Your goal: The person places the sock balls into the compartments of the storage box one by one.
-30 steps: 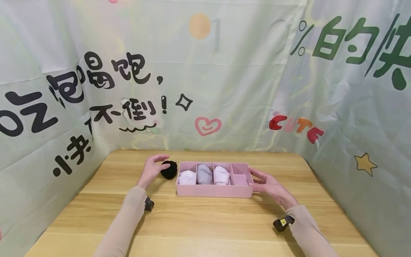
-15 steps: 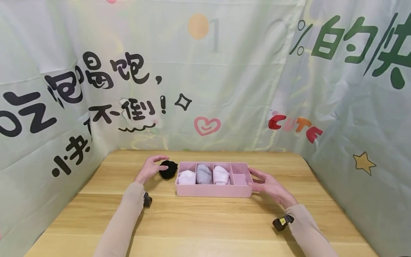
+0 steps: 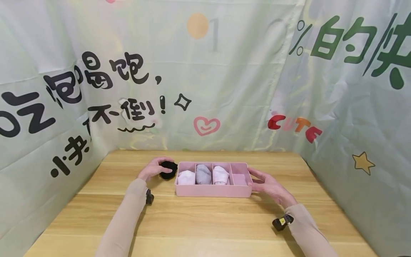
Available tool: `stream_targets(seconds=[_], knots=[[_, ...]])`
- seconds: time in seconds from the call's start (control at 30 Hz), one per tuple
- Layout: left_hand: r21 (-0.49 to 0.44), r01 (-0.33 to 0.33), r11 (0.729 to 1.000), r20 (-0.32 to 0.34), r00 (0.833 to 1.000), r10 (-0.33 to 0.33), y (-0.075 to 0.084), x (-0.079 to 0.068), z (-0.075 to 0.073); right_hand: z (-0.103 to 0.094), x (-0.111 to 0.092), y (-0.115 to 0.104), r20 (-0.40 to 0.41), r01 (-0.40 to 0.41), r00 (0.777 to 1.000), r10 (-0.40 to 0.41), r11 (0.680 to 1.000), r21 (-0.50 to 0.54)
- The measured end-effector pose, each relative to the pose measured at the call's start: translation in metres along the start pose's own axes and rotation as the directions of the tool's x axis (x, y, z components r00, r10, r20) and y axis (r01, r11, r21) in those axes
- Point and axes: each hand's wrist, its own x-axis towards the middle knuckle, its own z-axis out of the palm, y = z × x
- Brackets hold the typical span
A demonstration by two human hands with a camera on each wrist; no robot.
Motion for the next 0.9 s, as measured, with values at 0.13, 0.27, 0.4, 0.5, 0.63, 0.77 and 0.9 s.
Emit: stream_targets(seconds=[0.13,0.27,0.4,0.5,0.63,0.77,0.9], knots=[[0.018,-0.001,1.0,-0.005,1.0,0.001,-0.001,0.003,0.0,0.0,0.0,0.001,-0.013,-0.009,1.0,0.008,1.0,-0.008],[0.031,0.001,1.0,-0.029,1.0,-0.001,-0.003,0.004,0.0,-0.001,0.001,0.001,-0.006,0.003,1.0,-0.003,1.0,-0.011],[0.026,-0.003,1.0,-0.034,0.999,0.004,-0.003,0.002,0.0,-0.001,0.002,0.002,-0.001,0.005,1.0,-0.005,1.0,-0.01],[0.016,-0.002,1.0,-0.032,0.999,0.002,-0.003,0.001,-0.001,0.0,0.003,0.002,0.0,-0.001,1.0,0.001,1.0,-0.011],[-0.007,0.006,1.0,-0.056,0.998,-0.006,0.0,-0.001,-0.001,0.0,0.003,0.002,0.002,-0.004,1.0,0.004,1.0,-0.013],[-0.042,0.007,0.999,-0.106,0.994,-0.011,0.005,-0.002,-0.002,0.0,0.002,0.003,0.003,0.002,1.0,-0.002,1.0,-0.021],[-0.077,-0.019,0.997,-0.142,0.99,0.008,0.008,-0.004,-0.002,0.0,0.002,0.005,0.001,0.009,1.0,-0.009,1.0,-0.004]])
